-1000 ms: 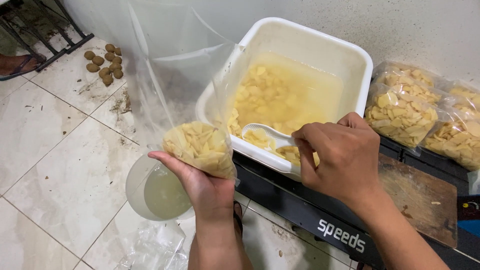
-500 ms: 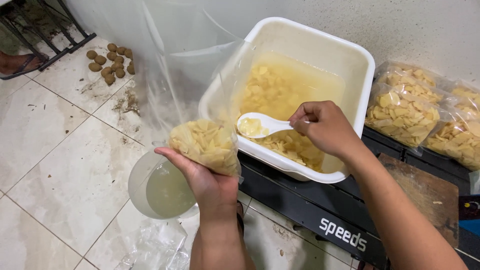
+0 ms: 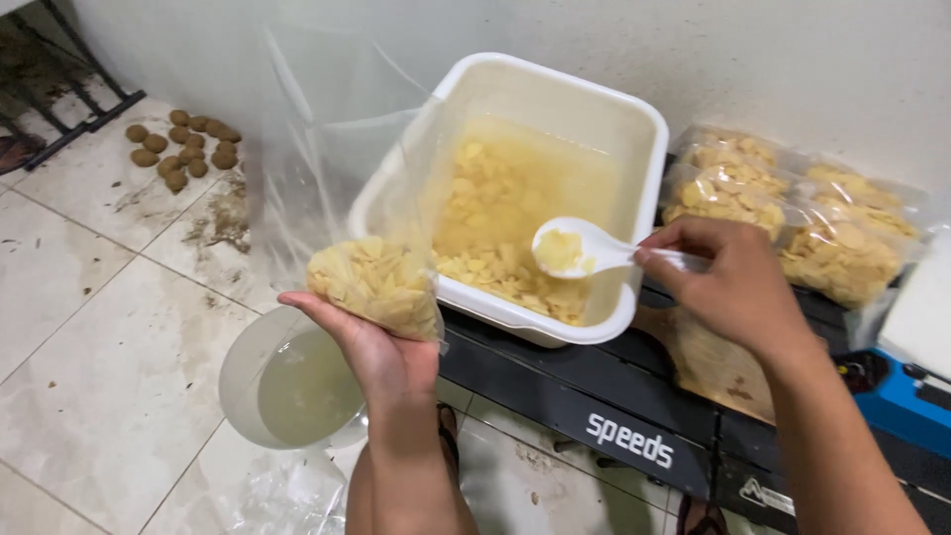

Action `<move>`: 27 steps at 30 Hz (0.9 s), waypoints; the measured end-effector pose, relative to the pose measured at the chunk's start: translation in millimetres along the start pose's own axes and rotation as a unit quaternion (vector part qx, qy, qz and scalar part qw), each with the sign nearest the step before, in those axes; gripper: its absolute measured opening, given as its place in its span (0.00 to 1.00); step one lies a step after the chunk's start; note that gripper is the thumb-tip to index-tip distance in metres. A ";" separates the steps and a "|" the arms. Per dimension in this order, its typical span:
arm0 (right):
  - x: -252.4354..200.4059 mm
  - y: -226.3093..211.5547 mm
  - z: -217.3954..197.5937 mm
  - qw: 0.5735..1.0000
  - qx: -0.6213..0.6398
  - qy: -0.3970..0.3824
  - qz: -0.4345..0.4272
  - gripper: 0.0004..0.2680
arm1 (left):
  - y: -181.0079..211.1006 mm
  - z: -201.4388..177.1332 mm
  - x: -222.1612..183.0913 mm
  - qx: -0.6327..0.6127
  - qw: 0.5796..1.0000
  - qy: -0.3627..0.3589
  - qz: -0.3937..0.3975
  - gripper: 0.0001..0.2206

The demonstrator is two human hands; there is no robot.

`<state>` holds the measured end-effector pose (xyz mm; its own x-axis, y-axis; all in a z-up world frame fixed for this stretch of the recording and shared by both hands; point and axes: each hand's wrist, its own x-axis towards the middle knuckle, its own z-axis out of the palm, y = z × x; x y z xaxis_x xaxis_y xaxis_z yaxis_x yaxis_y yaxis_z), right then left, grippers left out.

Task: Scooping pieces of fruit from a container of water into plastic bags using a spoon.

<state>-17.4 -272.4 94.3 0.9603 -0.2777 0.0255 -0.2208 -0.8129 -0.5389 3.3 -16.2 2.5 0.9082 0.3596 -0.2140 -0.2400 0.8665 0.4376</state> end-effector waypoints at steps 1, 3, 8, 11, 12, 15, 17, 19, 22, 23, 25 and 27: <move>-3.2 10.4 3.7 1.000 -0.001 0.003 0.003 0.05 | 0.9 8.0 -2.9 0.000 1.000 -0.002 -0.004 0.43; -7.3 29.6 12.3 0.997 -0.030 0.011 -0.076 0.07 | 3.8 23.7 -7.2 0.011 0.996 0.084 -0.029 0.50; -28.8 16.4 26.1 0.993 -0.082 0.021 -0.088 0.06 | -0.9 25.8 -10.0 0.011 0.996 0.084 -0.016 0.50; -29.4 14.8 33.9 0.984 -0.087 0.052 -0.144 0.05 | 0.1 25.5 -7.8 0.012 0.996 0.088 -0.014 0.50; -28.9 15.4 36.9 0.976 -0.095 0.072 -0.183 0.05 | 0.4 24.2 -7.2 0.009 0.996 0.093 -0.013 0.50; -31.2 14.1 40.9 0.956 -0.121 0.105 -0.244 0.05 | 2.3 23.0 -5.2 0.006 0.995 0.096 -0.010 0.49; -33.2 9.7 41.1 0.951 -0.118 0.109 -0.265 0.04 | 1.8 17.4 -1.4 0.007 0.995 0.097 -0.013 0.49; -33.8 6.4 41.0 0.945 -0.116 0.115 -0.284 0.02 | 2.5 18.7 -2.2 0.007 0.995 0.097 -0.017 0.49; -30.4 3.2 40.7 0.936 -0.142 0.109 -0.303 0.02 | 3.8 25.1 -6.1 -0.011 0.995 0.093 -0.023 0.49; -28.2 2.3 40.9 0.944 -0.145 0.093 -0.282 0.02 | 3.3 23.4 -4.7 -0.012 0.996 0.090 -0.026 0.48; -19.5 0.4 40.5 0.951 -0.147 0.077 -0.261 0.02 | 2.3 21.7 -3.8 -0.013 0.996 0.088 -0.029 0.48; -7.5 -2.5 39.1 0.980 -0.105 -0.010 -0.167 0.05 | 2.3 22.1 -4.7 -0.020 0.995 0.091 -0.033 0.48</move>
<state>-17.4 -248.4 62.5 0.9875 0.0307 0.1546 0.0792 -0.9447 -0.3183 6.0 -23.6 23.8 0.8464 0.3555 -0.3965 -0.1989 0.9017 0.3838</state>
